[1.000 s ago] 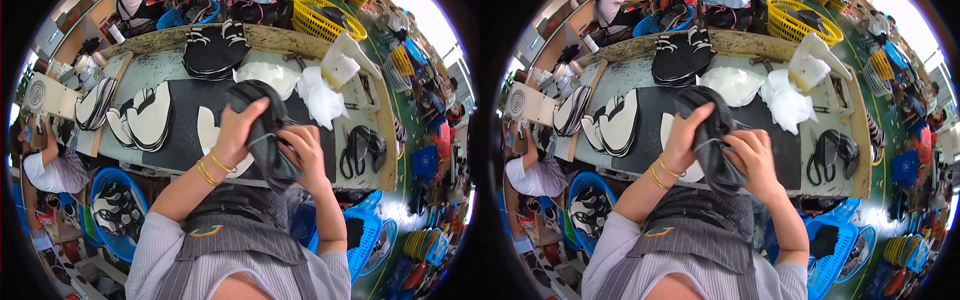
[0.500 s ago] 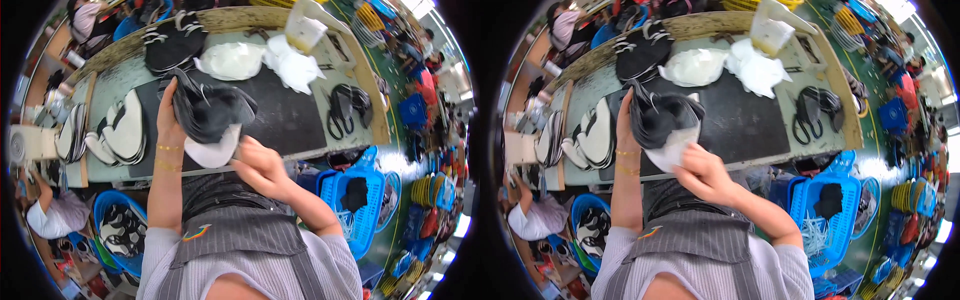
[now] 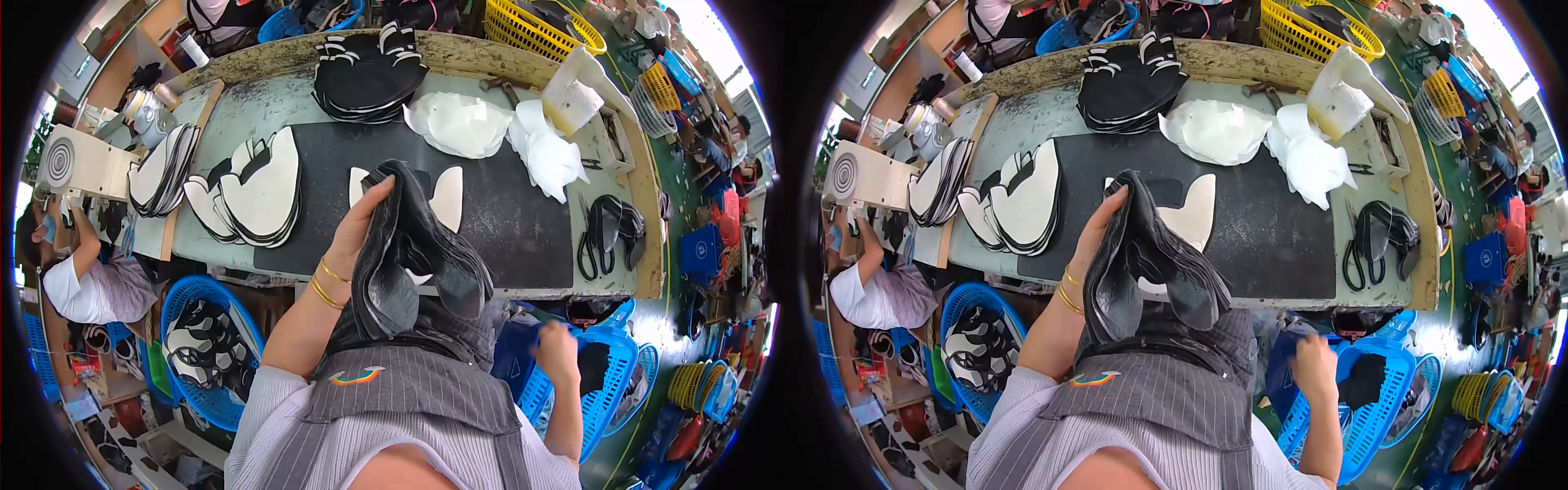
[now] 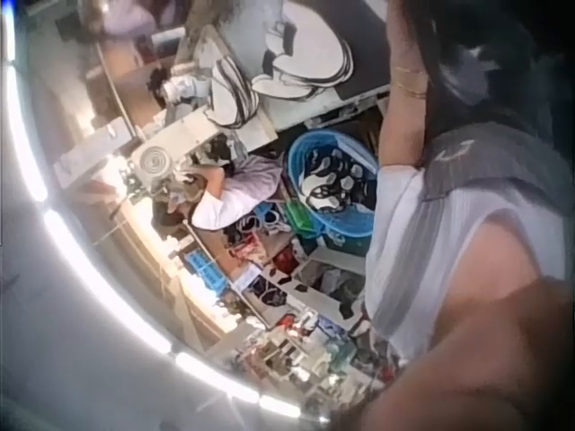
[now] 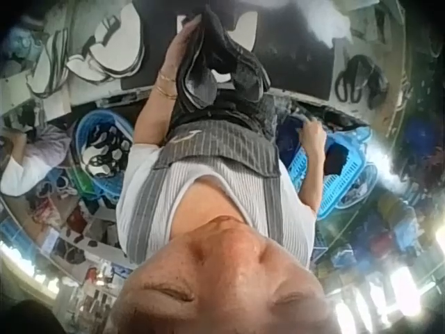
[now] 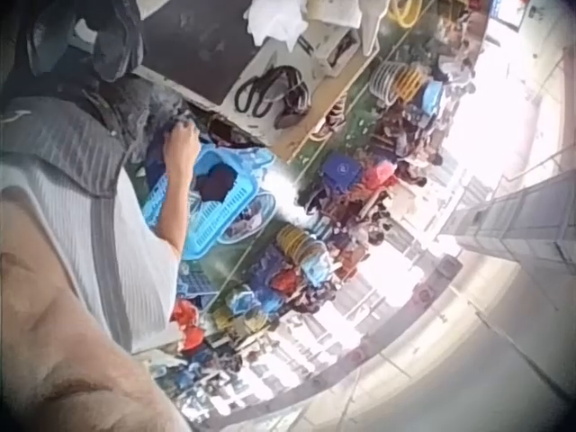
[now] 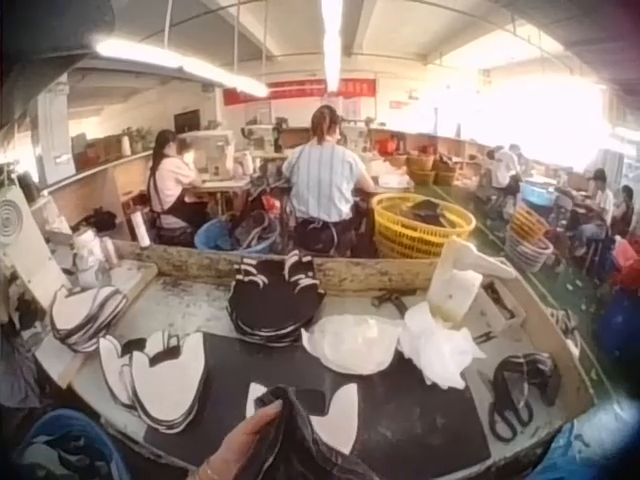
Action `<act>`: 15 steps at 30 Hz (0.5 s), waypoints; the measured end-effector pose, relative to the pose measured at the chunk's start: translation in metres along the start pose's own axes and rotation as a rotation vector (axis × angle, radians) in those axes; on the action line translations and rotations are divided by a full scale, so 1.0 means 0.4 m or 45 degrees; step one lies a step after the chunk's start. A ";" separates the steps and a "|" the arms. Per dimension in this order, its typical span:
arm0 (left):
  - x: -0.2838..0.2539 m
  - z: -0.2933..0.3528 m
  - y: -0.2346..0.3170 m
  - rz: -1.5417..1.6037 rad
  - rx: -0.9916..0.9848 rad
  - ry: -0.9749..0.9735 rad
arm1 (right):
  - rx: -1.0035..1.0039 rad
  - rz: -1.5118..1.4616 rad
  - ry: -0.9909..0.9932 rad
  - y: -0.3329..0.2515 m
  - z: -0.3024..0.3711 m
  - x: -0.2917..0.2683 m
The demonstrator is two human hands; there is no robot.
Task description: Assembling shoe components by aligning and pressing a white lining onto a black shoe upper piece.
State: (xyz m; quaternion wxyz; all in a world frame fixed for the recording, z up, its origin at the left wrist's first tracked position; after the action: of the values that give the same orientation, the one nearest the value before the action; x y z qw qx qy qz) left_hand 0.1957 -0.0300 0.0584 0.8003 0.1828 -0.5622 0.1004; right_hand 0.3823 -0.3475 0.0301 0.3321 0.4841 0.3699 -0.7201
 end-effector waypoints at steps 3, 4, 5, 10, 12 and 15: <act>0.024 0.006 -0.068 0.071 -0.148 -0.094 | 0.087 -1.217 0.180 -0.112 -0.066 -0.124; 0.027 -0.003 -0.094 0.008 -0.205 -0.098 | -0.219 -1.217 0.307 -0.185 -0.096 -0.176; 0.031 -0.006 -0.116 0.030 -0.278 -0.176 | -0.532 -1.197 0.429 -0.255 -0.125 -0.217; 0.026 0.012 -0.178 -0.231 -0.244 -0.051 | -0.205 -1.367 -0.043 -0.246 -0.238 -0.208; 0.032 0.032 -0.160 -0.279 -0.356 -0.071 | -0.118 -1.538 -0.031 -0.204 -0.224 -0.215; 0.038 0.032 -0.180 -0.481 -0.468 -0.159 | -0.077 -1.573 0.048 -0.148 -0.179 -0.202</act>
State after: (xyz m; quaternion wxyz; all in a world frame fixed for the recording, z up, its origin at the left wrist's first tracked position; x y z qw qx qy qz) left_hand 0.2164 -0.1015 0.0636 0.7883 0.1419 -0.5753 -0.1658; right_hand 0.3900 -0.2467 0.1004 -0.1392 0.1833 0.6080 -0.7598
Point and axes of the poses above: each hand's wrist, its own z-axis away from the middle knuckle, its own x-axis out of the palm, y = z × x, the point moved 3 cm from there along -z, towards the middle knuckle, and after that the axes turned 2 degrees about y, right-handed, at the moved point
